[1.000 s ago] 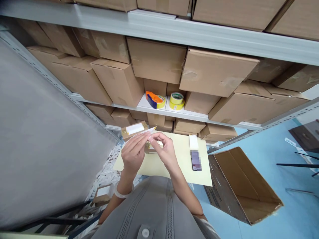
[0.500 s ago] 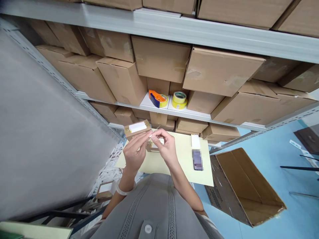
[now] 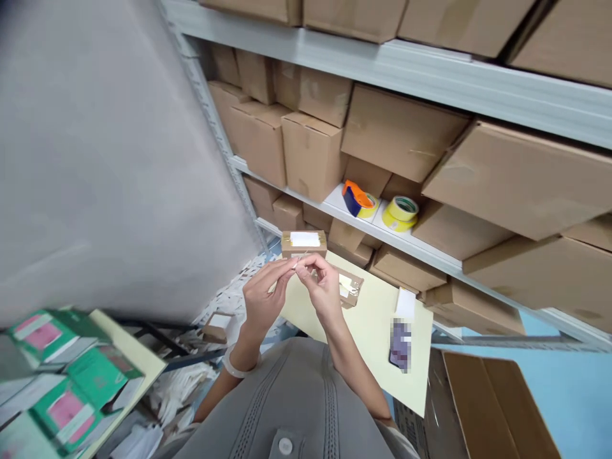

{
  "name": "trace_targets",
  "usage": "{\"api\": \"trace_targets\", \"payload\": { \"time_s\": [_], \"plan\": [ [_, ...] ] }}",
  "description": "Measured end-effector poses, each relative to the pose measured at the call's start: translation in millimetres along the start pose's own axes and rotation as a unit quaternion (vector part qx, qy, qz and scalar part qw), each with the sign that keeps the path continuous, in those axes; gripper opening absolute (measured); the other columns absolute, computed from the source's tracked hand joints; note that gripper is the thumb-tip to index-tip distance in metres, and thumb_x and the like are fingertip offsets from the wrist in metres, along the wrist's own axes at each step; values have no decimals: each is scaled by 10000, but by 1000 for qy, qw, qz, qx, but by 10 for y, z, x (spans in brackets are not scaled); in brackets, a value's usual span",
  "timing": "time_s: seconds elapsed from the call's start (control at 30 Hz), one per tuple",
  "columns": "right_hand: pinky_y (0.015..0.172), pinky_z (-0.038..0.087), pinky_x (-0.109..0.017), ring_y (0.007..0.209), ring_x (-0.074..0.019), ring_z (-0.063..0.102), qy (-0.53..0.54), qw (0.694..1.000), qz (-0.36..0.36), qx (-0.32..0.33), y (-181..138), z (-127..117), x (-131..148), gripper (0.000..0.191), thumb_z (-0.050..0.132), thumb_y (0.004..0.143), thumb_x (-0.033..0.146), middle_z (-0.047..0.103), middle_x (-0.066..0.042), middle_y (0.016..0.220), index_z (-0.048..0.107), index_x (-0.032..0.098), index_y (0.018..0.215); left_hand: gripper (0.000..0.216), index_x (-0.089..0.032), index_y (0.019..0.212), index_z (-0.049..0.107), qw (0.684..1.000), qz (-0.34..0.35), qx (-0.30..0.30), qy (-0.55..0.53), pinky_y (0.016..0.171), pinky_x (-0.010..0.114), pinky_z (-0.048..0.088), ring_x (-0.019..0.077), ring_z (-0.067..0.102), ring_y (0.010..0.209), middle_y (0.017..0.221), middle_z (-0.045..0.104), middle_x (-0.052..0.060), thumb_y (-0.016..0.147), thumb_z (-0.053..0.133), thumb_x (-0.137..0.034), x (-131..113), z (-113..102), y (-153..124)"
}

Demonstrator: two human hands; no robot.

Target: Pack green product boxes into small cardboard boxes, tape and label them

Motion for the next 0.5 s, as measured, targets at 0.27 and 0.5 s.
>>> {"api": "trace_targets", "payload": {
  "time_s": [0.27,0.5],
  "plan": [
    [746,418,-301,770,-173,534,-7,991,-13,135,-9,825,-61,164,622,856,368,609,-11,774,630,221,784,164,-213,965,718,988,-101,-101,67,848,354,541,185,687,920,948,742,59,863,599,-162,148,-753,-226],
    [737,395,-289,764,-163,493,-6,970,-29,240,-174,1555,-64,136,579,863,322,595,-8,787,616,214,788,150,-188,842,680,940,-247,-196,129,742,270,499,149,651,778,807,702,25,892,563,-268,377,-1419,-586]
  ]
}}
Point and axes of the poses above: each hand's wrist, its own y-axis towards the middle knuckle, its own z-axis out of the palm, x = y × z, the point moved 10 cm from there along y, towards the middle knuckle
